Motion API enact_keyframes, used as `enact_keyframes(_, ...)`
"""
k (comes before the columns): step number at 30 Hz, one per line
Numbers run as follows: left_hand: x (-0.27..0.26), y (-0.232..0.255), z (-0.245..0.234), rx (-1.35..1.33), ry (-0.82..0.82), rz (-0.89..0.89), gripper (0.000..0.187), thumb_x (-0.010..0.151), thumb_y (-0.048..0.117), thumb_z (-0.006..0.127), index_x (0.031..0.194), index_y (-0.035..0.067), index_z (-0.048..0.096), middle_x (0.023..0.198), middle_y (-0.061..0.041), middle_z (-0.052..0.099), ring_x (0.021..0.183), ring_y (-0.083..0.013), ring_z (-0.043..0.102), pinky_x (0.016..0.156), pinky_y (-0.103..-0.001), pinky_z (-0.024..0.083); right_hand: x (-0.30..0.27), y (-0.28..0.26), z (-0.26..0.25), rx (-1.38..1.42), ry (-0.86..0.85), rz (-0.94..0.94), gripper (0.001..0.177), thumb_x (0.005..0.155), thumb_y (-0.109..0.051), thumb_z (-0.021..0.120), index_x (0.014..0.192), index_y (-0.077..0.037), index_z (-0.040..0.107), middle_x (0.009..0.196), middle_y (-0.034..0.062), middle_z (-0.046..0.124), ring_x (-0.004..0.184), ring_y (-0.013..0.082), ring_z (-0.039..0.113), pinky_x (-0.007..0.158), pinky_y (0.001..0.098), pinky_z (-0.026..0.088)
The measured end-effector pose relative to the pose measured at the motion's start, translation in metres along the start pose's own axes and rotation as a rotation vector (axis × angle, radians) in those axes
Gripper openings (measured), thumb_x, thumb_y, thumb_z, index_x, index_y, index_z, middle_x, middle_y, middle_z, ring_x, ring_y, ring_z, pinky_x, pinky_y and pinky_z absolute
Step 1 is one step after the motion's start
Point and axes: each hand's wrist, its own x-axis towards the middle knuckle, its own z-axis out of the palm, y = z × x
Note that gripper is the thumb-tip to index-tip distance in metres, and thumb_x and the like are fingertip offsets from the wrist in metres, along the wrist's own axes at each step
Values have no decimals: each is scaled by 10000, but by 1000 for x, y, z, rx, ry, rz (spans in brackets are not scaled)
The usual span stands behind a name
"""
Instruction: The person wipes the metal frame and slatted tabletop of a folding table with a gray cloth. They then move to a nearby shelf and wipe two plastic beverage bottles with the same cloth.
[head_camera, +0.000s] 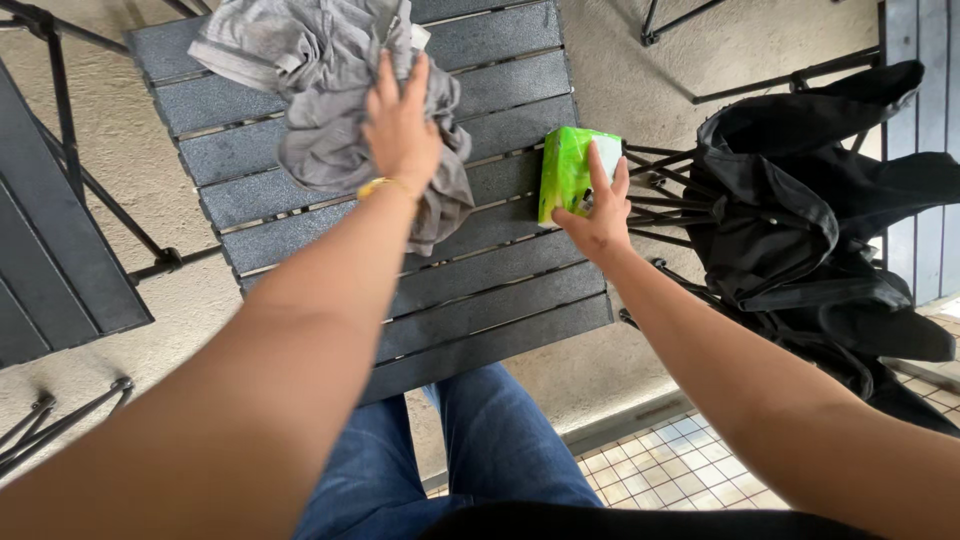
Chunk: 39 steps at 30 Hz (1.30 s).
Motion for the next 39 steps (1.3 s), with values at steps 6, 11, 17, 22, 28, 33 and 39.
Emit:
enact_keyframes(6,-22,-89,-60,155,102,-235,693,922,279,774,1540,301,459,1628,-99,233,1393,-396,302,994,-663,351,-3,2,-2,-33,-10,-21,1140,706,-185,840,1618,-443,206,1696,199,36,1424,487,325,1123,532,417)
enact_keyframes(11,-68,-137,-79,70,219,-403,720,875,189,774,1536,311,515,1611,-146,259,1341,-465,389,1106,-526,411,-15,-7,14,25,26,-148,1148,704,-184,857,1628,-397,210,1683,240,98,1427,488,334,1150,530,377)
enact_keyframes(17,-135,-135,-136,-42,121,-584,743,733,210,822,1412,196,519,1326,-230,575,1200,-447,583,1016,-483,476,-27,-30,28,129,134,-292,1206,700,-182,866,1656,-270,137,1637,302,175,1429,496,347,1156,515,368)
enact_keyframes(22,-159,-104,-190,-89,-392,-330,704,660,252,861,1271,144,530,1138,-194,690,1088,-379,669,916,-456,524,-48,-44,32,178,243,-382,1239,701,-169,867,1661,-153,84,1583,274,301,1433,470,369,1191,507,347)
enact_keyframes(28,-120,-113,-190,-294,-196,-8,877,616,232,915,1336,75,438,1401,-307,431,1313,-468,477,1081,-459,429,-72,-58,45,198,306,-381,1239,732,-140,884,1665,-122,70,1572,286,280,1445,462,317,1180,503,326)
enact_keyframes(33,-104,-125,-161,-9,-137,74,1039,735,417,918,1595,262,357,1664,-270,-65,1534,-549,96,1215,-631,272,-90,-65,68,295,307,-254,1248,704,-174,866,1668,-156,74,1467,250,414,1368,409,453,1177,477,390)
enact_keyframes(39,-126,-111,-140,252,-542,-144,1202,658,705,808,1632,434,159,1646,-94,-339,1529,-496,-216,1080,-849,145,-101,-52,74,237,396,-187,1227,712,-185,893,1654,-164,107,1453,266,402,1338,438,447,1139,503,392)
